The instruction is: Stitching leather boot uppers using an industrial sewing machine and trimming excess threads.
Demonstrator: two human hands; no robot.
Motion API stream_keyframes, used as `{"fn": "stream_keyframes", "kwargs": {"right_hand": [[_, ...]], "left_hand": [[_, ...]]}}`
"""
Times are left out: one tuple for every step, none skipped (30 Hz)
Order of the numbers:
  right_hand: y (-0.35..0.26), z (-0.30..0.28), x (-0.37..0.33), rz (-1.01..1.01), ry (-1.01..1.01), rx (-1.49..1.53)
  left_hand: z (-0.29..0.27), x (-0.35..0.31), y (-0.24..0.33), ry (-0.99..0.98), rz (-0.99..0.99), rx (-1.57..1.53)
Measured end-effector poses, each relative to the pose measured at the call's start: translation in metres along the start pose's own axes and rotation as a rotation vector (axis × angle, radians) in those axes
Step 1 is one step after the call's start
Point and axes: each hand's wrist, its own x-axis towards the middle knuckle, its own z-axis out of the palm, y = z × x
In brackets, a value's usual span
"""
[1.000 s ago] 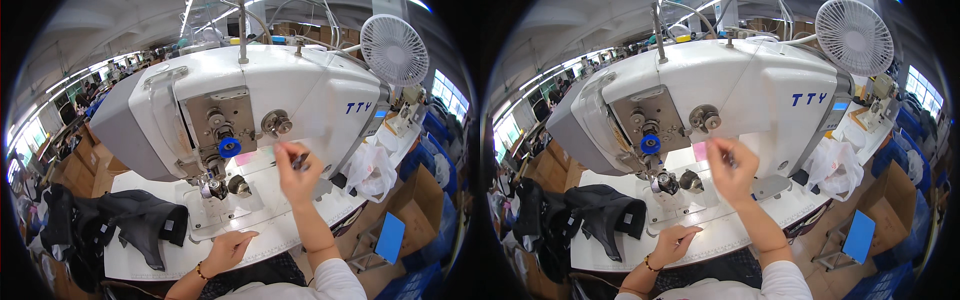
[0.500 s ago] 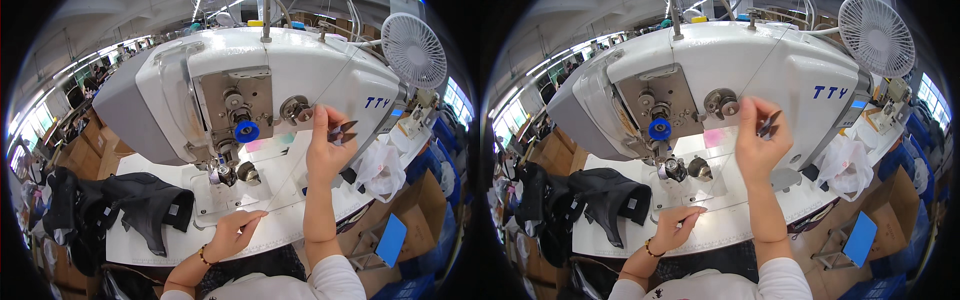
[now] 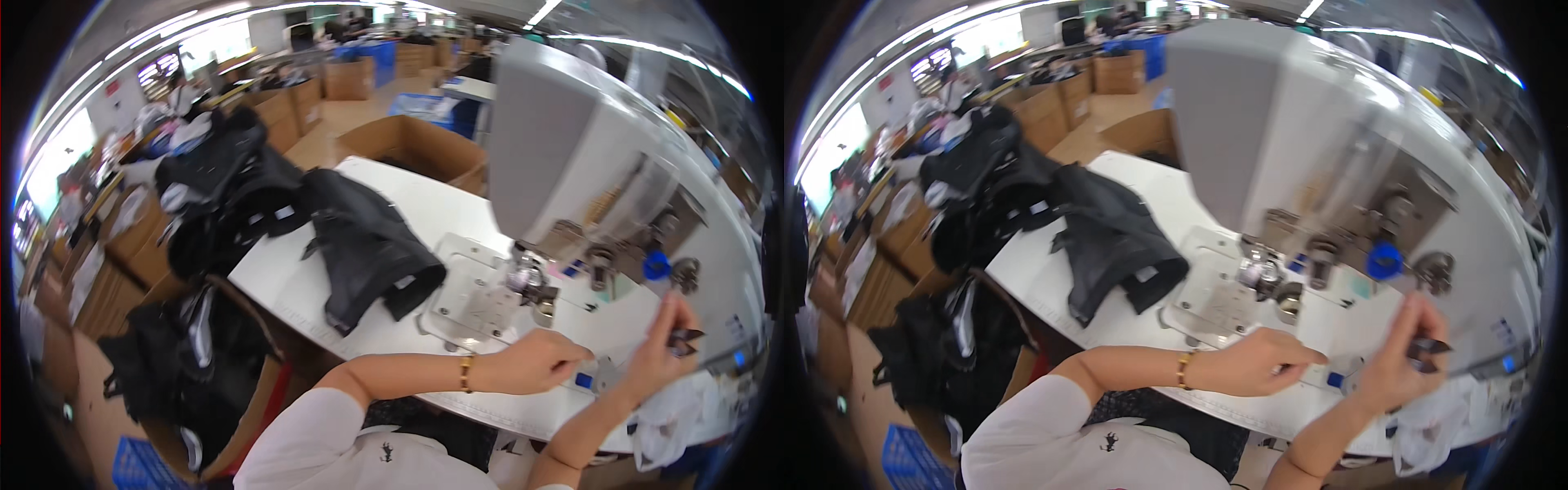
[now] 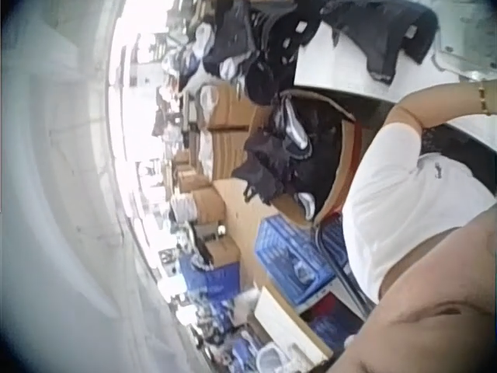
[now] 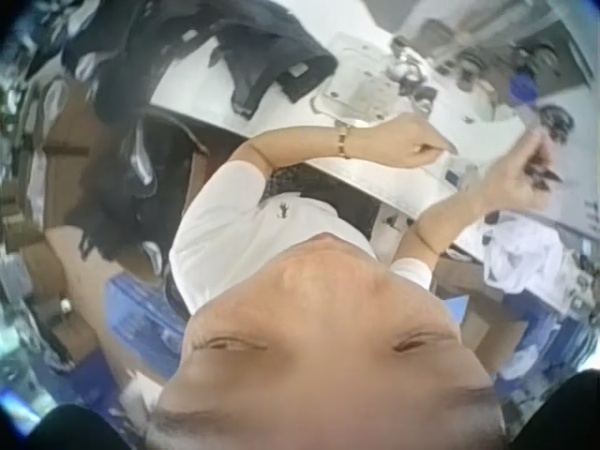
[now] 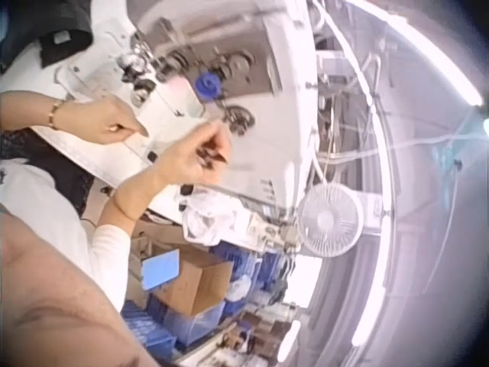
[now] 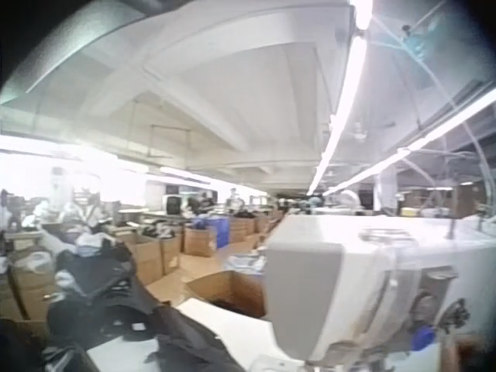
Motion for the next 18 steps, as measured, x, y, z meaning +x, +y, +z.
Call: {"fn": "stream_keyframes", "kwargs": {"right_hand": [[-0.005, 0.003, 0.01, 0.015, 0.052, -0.011], [-0.017, 0.008, 0.018, 0.014, 0.061, -0.057], [-0.017, 0.014, 0.022, 0.065, 0.113, 0.009], [-0.005, 0.012, 0.024, 0.148, 0.072, 0.121], [0.01, 0.003, 0.024, 0.227, 0.036, 0.21], [0.016, 0.001, 0.016, 0.224, 0.025, 0.22], [0.021, 0.0, 0.006, 0.305, 0.022, 0.24], [0.024, 0.001, 0.001, 0.388, 0.021, 0.258], [0.024, -0.001, -0.001, 0.386, 0.018, 0.261], [0.016, -0.002, -0.002, 0.362, -0.002, 0.203], [0.009, -0.003, -0.003, 0.341, -0.029, 0.149], [0.021, -0.015, 0.01, 0.345, -0.005, 0.148], [0.012, -0.014, 0.021, 0.351, -0.004, 0.148], [0.0, -0.007, 0.037, 0.22, 0.129, 0.195], [-0.008, 0.001, 0.045, 0.085, 0.261, 0.24], [-0.016, 0.011, 0.04, 0.088, 0.26, 0.237], [-0.025, 0.022, 0.031, -0.068, 0.22, 0.113], [-0.028, 0.03, 0.023, -0.223, 0.177, -0.013]], "left_hand": [[-0.001, 0.003, 0.002, 0.032, -0.025, 0.027], [-0.003, 0.005, 0.003, 0.072, -0.002, 0.042], [-0.005, 0.006, 0.002, 0.105, 0.024, 0.054], [-0.009, 0.005, 0.002, 0.136, 0.015, 0.091], [-0.008, 0.007, -0.003, 0.167, 0.071, 0.096], [-0.007, 0.008, -0.006, 0.188, 0.132, 0.093], [-0.007, 0.007, -0.009, 0.195, 0.132, 0.097], [-0.008, 0.005, -0.012, 0.075, 0.1, 0.227], [-0.009, 0.002, -0.016, -0.047, 0.067, 0.355], [-0.01, -0.001, -0.02, -0.048, 0.066, 0.359], [-0.013, -0.007, -0.023, -0.026, 0.056, 0.412], [-0.016, -0.011, -0.027, -0.006, 0.046, 0.465], [-0.019, -0.011, -0.028, -0.011, 0.042, 0.465], [-0.022, -0.01, -0.031, 0.001, 0.061, 0.476], [-0.025, -0.01, -0.033, 0.013, 0.081, 0.486], [-0.026, -0.008, -0.033, 0.011, 0.077, 0.484], [-0.027, -0.005, -0.031, -0.02, 0.033, 0.475], [-0.028, -0.002, -0.032, -0.052, -0.011, 0.465]]}}
